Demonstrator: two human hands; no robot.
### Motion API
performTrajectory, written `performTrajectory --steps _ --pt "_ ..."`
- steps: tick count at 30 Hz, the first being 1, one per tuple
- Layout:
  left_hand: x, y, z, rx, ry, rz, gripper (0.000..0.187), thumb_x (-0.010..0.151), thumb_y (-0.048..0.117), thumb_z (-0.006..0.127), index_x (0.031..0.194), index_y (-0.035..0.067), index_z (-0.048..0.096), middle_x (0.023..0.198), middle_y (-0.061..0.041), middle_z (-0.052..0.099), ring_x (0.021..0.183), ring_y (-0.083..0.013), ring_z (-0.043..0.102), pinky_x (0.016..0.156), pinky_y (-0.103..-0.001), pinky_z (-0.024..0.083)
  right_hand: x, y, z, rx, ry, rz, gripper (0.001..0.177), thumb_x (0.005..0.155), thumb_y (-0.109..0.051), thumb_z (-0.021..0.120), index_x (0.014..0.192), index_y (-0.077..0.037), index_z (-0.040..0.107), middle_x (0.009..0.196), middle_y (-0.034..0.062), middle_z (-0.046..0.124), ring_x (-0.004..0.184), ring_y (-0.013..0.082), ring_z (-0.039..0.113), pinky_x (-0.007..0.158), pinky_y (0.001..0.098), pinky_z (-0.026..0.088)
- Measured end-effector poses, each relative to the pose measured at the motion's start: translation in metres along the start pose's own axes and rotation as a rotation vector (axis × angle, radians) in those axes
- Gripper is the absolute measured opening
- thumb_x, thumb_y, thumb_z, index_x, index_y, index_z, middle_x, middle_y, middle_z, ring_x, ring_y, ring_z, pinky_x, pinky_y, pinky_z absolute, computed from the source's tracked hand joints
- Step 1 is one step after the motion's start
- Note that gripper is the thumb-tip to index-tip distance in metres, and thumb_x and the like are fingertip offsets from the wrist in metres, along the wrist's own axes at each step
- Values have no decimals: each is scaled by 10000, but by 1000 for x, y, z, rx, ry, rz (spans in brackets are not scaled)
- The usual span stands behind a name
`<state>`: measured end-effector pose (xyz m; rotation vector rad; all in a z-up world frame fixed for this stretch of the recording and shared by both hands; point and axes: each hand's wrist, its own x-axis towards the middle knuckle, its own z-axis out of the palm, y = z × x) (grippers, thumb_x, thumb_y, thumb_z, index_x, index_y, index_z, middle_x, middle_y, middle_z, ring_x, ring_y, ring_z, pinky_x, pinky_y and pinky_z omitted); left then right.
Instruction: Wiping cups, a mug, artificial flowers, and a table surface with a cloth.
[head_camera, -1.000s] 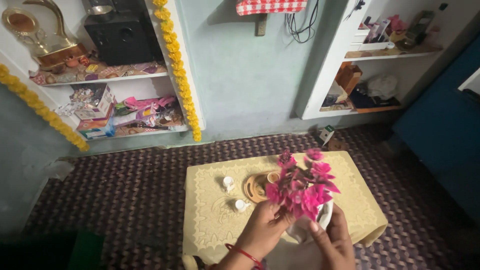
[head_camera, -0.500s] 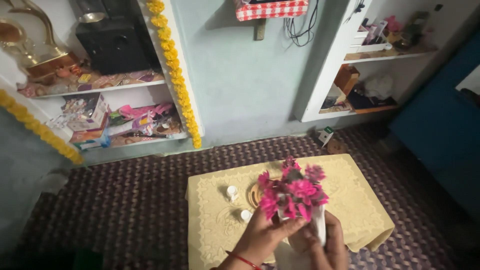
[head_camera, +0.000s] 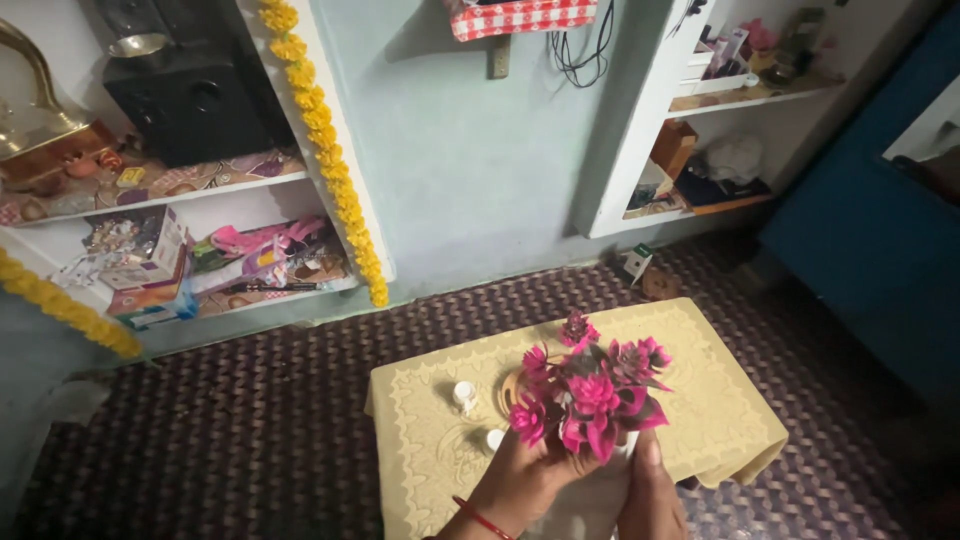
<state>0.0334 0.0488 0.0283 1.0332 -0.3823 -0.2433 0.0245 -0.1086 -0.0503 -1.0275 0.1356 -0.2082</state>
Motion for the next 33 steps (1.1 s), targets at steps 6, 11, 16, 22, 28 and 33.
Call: performTrajectory --steps 6,11,16,22,28,33 --pt "5 4 -11 27 107 -12 456 973 167 709 1392 32 589 1287 -36 683 1157 -126 631 988 -300 522 -5 23 -1 -215 -401 -333 954 979 -598 460 1622 57 199 1692 217 268 1574 335 260 1252 413 174" --pt "5 -12 -32 280 -25 50 446 999 163 695 1407 23 583 1340 -43 658 1225 -156 624 1038 -324 519 -6 20 12 -88 -413 -246 936 980 -587 451 1631 42 215 1662 225 334 1527 357 342 1231 425 233" --pt "11 7 -30 81 -104 10 533 967 149 701 1455 65 505 1382 -20 614 1269 -131 581 1098 -309 475 11 45 -9 -244 -413 -322 940 982 -635 423 1635 18 246 1661 205 349 1527 337 349 1230 408 246" --pt "20 -7 -52 117 -52 -14 483 1003 140 701 1445 2 562 1370 -74 637 1244 -165 588 1071 -338 486 18 58 -14 -266 -382 -285 953 953 -656 433 1633 -13 254 1649 193 348 1504 327 361 1203 412 274" --pt "18 0 -54 90 -196 -28 489 992 140 701 1441 38 536 1368 -39 639 1271 -157 603 1125 -342 488 10 29 16 81 -82 41 737 972 -425 447 1582 -29 327 1566 162 453 1422 290 447 1161 384 298" --pt "23 -6 -69 118 -253 -187 463 1018 189 692 1431 14 578 1334 -69 690 1245 -155 643 1104 -333 510 0 26 28 145 9 85 629 949 -202 503 1536 4 411 1474 200 541 1363 300 515 1129 405 347"
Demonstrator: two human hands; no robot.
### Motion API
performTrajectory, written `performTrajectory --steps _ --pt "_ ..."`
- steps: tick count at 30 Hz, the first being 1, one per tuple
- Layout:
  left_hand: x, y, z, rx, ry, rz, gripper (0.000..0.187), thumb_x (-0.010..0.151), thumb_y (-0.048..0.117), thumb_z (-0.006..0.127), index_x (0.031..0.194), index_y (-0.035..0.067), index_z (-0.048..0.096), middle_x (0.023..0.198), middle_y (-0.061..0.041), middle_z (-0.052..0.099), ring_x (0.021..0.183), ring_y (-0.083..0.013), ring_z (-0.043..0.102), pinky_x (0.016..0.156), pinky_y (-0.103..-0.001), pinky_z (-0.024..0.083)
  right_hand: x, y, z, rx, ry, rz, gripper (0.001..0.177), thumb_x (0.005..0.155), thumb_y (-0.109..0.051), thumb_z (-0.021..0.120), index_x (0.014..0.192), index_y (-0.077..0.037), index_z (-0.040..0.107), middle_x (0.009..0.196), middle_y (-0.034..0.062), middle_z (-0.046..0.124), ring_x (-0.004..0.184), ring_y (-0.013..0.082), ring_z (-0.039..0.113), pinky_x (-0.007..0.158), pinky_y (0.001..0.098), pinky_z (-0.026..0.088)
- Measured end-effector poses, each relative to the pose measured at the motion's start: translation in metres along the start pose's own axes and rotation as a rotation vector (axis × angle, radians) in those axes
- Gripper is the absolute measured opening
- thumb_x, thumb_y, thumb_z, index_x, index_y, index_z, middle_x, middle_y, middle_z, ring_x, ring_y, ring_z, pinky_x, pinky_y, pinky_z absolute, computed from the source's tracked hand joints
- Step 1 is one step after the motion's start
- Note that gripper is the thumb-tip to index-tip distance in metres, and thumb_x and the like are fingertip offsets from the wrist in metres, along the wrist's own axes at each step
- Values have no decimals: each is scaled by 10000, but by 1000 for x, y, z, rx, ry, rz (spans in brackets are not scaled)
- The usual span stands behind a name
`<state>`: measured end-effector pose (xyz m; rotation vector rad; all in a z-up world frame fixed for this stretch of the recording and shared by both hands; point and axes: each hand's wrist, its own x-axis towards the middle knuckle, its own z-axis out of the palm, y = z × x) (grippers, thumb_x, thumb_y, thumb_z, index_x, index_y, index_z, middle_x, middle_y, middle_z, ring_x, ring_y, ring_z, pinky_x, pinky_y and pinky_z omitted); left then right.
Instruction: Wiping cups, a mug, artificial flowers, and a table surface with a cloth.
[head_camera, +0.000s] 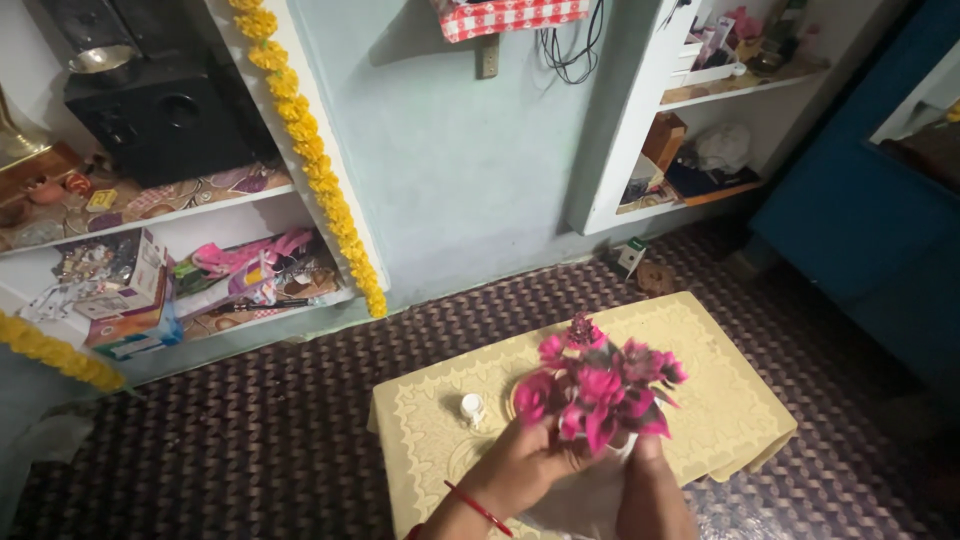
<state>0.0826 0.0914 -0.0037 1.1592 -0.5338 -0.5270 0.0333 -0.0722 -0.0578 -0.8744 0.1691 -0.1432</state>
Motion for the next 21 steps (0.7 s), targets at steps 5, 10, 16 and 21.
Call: performTrajectory --steps 5,10,16,21 --pt "1 25 -2 196 180 185 348 997 179 704 1298 6 692 1259 6 654 1138 -84 610 942 -262 520 -6 -12 28 -61 42 -57 606 890 22 557 1488 20 456 1427 183 599 1334 284 559 1101 433 400" --pt "5 7 11 100 384 91 342 962 164 703 1278 33 693 1208 -2 688 1092 -77 625 923 -252 548 -4 -10 32 -186 72 -221 623 899 31 576 1505 33 436 1451 190 574 1361 278 530 1134 408 367" --pt "-1 43 39 104 344 65 466 932 175 753 1360 46 623 1116 -45 748 1033 -113 693 937 -247 540 2 6 2 -366 32 -349 676 918 10 588 1547 10 342 1435 185 562 1315 257 552 1098 391 409" --pt "8 8 27 242 475 73 536 787 56 849 1281 28 642 1129 -73 799 1061 -148 766 947 -277 596 20 52 -59 -586 12 -312 693 922 -58 590 1570 -12 348 1429 141 601 1313 208 579 1077 338 411"
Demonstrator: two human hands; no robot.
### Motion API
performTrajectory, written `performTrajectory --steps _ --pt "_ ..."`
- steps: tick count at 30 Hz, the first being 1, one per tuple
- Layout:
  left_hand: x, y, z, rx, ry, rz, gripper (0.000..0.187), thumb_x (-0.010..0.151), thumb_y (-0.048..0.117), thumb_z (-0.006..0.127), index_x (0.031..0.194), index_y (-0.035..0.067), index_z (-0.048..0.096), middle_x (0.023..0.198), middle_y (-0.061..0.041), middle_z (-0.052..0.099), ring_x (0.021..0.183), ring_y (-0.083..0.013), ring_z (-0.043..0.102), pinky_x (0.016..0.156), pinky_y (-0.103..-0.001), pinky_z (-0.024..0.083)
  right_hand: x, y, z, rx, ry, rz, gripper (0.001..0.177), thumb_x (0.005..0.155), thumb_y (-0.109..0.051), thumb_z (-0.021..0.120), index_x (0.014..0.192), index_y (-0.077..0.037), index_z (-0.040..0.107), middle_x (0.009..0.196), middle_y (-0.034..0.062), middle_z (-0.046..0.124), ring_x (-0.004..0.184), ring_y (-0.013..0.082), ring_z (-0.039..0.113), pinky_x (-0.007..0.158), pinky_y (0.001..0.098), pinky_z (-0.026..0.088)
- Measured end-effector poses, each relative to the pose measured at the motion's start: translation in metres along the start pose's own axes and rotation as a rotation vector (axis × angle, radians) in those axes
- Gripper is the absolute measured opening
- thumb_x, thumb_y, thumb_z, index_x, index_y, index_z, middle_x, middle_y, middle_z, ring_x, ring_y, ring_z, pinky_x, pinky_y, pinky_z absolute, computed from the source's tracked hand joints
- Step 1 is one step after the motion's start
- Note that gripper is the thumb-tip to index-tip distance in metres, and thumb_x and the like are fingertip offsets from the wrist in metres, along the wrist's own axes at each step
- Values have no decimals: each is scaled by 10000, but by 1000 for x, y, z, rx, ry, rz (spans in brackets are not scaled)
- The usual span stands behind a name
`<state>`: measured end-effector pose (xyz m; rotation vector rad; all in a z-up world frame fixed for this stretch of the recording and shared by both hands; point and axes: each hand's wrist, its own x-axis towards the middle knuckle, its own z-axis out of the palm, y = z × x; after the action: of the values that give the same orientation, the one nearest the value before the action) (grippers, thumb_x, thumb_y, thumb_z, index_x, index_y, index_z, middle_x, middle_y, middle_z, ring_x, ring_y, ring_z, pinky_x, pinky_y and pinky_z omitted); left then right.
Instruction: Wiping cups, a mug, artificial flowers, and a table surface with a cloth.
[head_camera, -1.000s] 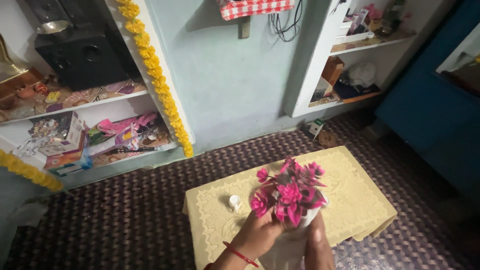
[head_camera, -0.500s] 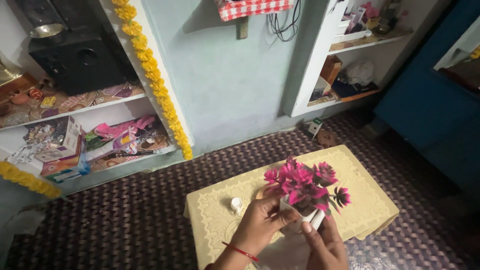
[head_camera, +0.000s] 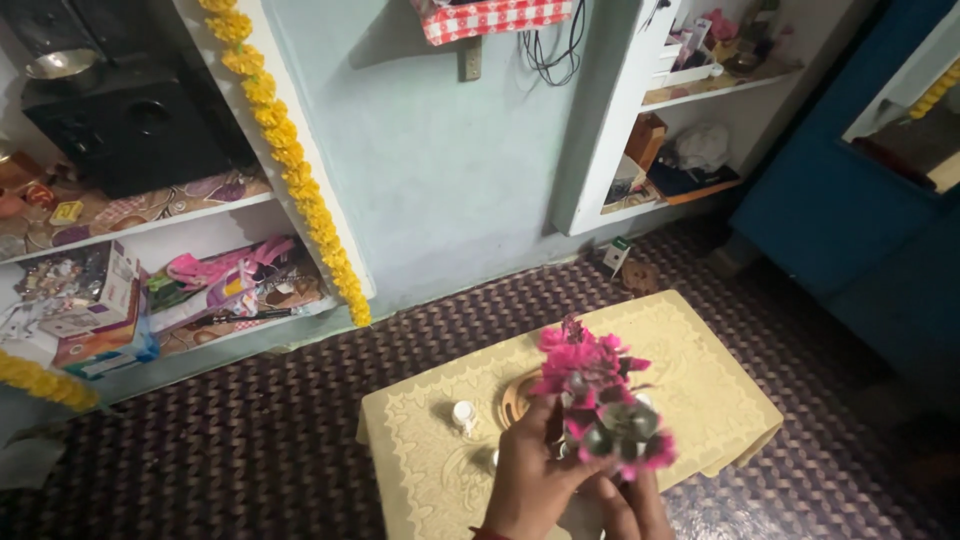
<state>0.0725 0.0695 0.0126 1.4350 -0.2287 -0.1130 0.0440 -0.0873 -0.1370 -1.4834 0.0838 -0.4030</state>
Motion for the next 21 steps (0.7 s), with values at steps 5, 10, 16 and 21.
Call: performTrajectory --steps 5,10,16,21 --pt "3 20 -7 -91 -98 167 440 836 -74 764 1258 -5 659 1202 -64 760 1135 -140 717 955 -298 587 6 118 -63 118 7 162 605 940 -100 574 1527 -82 427 1204 145 656 1038 259 633 895 378 495" --pt "14 1 -6 21 -85 149 366 874 -96 723 1227 -3 701 1155 -86 785 1055 -130 721 891 -276 568 32 114 -64 -229 -134 -272 417 984 -117 501 1393 -37 512 1210 201 627 1060 346 621 901 457 492" --pt "26 -1 13 -112 -49 186 458 831 -145 692 1263 6 658 1179 -71 738 1068 -116 689 910 -277 561 59 106 -73 -473 -232 -668 340 1023 -157 452 1287 11 582 1217 253 600 1072 420 611 894 524 487" --pt "32 -25 33 -200 -38 247 414 849 -158 688 1225 7 629 1220 -45 724 1131 -113 694 982 -280 561 77 114 -81 -91 -279 -464 465 1004 -237 538 1400 6 525 1223 234 614 1028 367 629 842 476 495"
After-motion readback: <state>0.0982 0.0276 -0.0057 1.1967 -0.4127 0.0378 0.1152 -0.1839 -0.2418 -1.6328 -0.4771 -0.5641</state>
